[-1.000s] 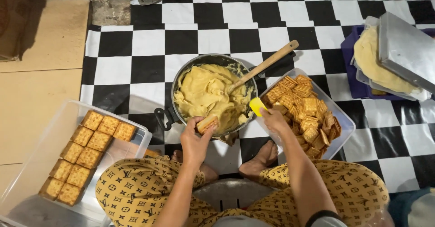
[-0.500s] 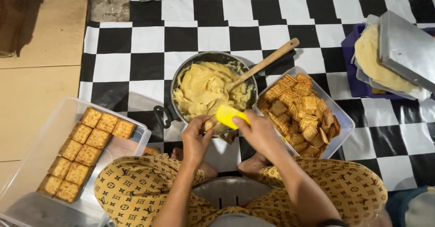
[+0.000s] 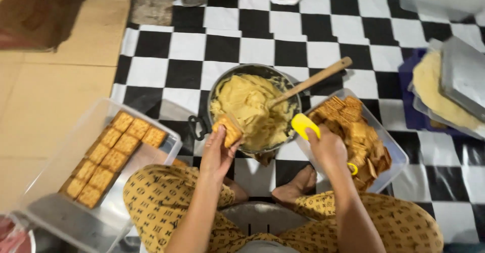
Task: Assembling cracker sandwiches by spreading filling onto individual crackers using a spatula.
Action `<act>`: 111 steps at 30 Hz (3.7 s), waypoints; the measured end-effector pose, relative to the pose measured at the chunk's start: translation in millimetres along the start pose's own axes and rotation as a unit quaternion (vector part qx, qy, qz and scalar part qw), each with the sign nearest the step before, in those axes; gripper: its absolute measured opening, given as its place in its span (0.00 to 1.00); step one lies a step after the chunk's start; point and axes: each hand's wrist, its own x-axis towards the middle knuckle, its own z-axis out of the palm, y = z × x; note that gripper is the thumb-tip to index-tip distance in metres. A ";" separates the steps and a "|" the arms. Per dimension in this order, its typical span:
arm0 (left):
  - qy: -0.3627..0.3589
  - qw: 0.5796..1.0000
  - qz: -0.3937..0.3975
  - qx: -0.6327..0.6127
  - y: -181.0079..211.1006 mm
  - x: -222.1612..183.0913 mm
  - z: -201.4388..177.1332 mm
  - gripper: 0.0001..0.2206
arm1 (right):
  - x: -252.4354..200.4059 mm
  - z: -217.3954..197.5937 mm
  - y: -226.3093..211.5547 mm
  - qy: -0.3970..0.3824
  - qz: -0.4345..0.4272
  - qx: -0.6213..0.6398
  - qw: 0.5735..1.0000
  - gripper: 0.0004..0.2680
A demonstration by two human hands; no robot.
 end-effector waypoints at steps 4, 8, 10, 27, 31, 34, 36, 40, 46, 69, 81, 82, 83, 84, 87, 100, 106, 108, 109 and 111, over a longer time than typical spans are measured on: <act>0.062 0.987 -0.058 -0.137 28.5 -22.6 21.0 0.15 | -11.2 -11.7 -6.6 -0.005 -0.004 0.018 1.000 0.23; 0.061 0.979 -0.067 -0.181 41.8 -30.5 7.3 0.13 | -13.5 -5.1 -10.3 -0.005 -0.025 0.019 1.000 0.23; 0.059 0.977 -0.054 -0.199 57.7 -42.5 3.9 0.13 | -13.5 2.7 -13.7 -0.009 -0.043 0.015 0.999 0.24; -0.101 0.987 0.127 -0.018 129.9 -85.6 -82.6 0.17 | -57.4 25.2 -161.1 -0.076 -0.266 0.270 0.922 0.19; -0.088 0.963 0.231 0.102 133.9 -138.4 -11.7 0.31 | -75.2 12.7 -153.2 -0.046 -0.266 0.304 0.914 0.18; -0.089 0.897 0.320 0.290 123.6 -136.7 1.4 0.22 | -91.7 -2.5 -134.6 -0.009 -0.259 0.311 0.915 0.17; -0.072 0.791 0.432 0.427 116.1 -127.5 8.3 0.15 | -96.4 -3.3 -117.8 0.064 -0.281 0.273 0.918 0.14; -0.085 0.784 0.439 0.431 101.3 -134.6 40.6 0.13 | -116.3 -18.5 -107.4 0.110 -0.271 0.235 0.927 0.13; -0.057 0.706 0.458 0.537 81.6 -135.9 51.1 0.12 | -127.7 -14.7 -103.6 0.174 -0.302 0.125 0.929 0.14; 0.078 0.886 0.389 0.240 128.7 -153.7 37.2 0.18 | -6.9 62.4 -21.5 0.015 -0.111 0.180 0.977 0.19; 0.317 0.933 0.124 0.114 215.3 -33.7 -312.7 0.01 | -6.0 101.9 -12.1 -0.043 -0.145 0.063 0.987 0.19; 0.320 0.933 0.127 0.107 208.9 -30.1 -303.6 0.01 | -2.9 106.8 -12.9 -0.044 -0.151 0.059 0.986 0.19; 0.330 0.929 0.105 0.135 201.6 -25.7 -293.6 0.02 | -1.1 111.7 -11.0 -0.040 -0.151 0.039 0.987 0.19; 0.339 0.923 0.082 0.162 194.0 -20.7 -283.0 0.04 | 1.4 116.4 -8.5 -0.035 -0.151 0.019 0.988 0.20; 0.361 0.920 0.109 0.109 177.9 21.1 -280.3 0.06 | -1.4 110.1 -16.5 -0.078 -0.062 -0.003 0.995 0.20; 0.389 0.886 0.101 0.231 179.1 63.1 -258.8 0.06 | 13.1 139.5 31.6 0.036 -0.125 -0.027 0.991 0.19; 0.419 0.855 0.059 0.300 188.5 49.6 -239.6 0.08 | -2.6 115.0 6.3 -0.046 -0.057 -0.021 0.997 0.20; 0.430 0.854 0.044 0.291 195.4 40.6 -226.9 0.10 | -5.5 114.3 9.6 -0.012 -0.130 -0.008 0.991 0.18; 0.425 0.854 0.040 0.297 190.1 47.6 -244.8 0.10 | -4.6 115.4 10.6 -0.011 -0.122 -0.007 0.992 0.18; 0.414 0.833 0.131 0.344 175.7 66.0 -275.4 0.07 | -4.8 115.3 19.2 0.048 -0.194 0.026 0.979 0.15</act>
